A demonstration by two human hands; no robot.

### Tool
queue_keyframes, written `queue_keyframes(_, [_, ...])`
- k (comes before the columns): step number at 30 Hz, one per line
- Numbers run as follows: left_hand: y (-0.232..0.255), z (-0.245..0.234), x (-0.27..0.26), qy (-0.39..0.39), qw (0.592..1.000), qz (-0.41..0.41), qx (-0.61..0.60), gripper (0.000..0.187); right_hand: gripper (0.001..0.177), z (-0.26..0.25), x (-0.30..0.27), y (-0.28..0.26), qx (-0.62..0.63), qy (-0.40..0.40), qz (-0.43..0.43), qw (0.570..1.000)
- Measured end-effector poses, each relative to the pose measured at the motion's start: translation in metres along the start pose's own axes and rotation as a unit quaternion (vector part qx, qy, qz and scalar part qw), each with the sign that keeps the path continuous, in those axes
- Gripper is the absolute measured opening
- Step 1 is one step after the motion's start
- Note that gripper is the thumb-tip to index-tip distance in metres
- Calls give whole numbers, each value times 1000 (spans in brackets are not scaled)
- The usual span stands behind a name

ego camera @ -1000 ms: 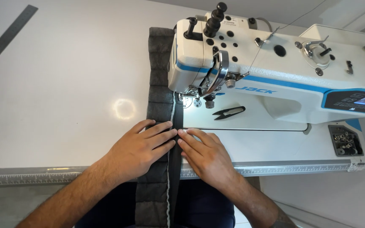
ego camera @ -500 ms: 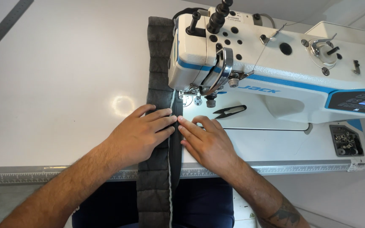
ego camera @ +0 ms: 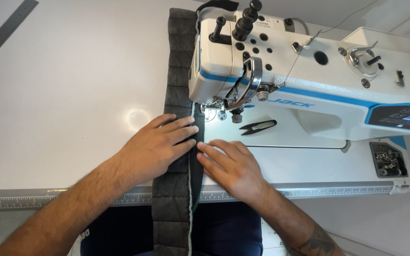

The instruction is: Aligning a black strap onto a green quilted fabric strip at a sewing station

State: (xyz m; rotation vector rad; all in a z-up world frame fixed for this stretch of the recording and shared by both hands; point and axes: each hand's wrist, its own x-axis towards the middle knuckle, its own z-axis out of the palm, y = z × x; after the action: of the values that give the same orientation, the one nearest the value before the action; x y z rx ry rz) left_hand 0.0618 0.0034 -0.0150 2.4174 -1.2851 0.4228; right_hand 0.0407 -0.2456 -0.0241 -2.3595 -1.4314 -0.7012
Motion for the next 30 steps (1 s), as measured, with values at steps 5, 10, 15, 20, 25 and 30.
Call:
queue_keyframes(5, [13,1,-14,6,1000,-3,-20,21,14,-3,0,-15,20,40,-40,998])
queue_keyframes(10, [17,-1,-18,1,1000,-1,-15,22,12,-3,3,-16,48,55,-68,995])
queue_keyframes(15, [18,3,-20,-5,1000,6,-4,22,15,-2,0,-14,68,38,-74,994])
queue_keyframes(20, [18,0,-14,-12,1000,-3,-1,22,15,-5,3,-10,75,20,-66,995])
queue_keyframes(25, [5,2,-3,-26,999,-17,6,22,17,-1,9,8,88,-19,-58,994])
queue_keyframes(30, [-14,5,10,-43,998,-36,10,22,17,2,19,25,87,-36,-20,995])
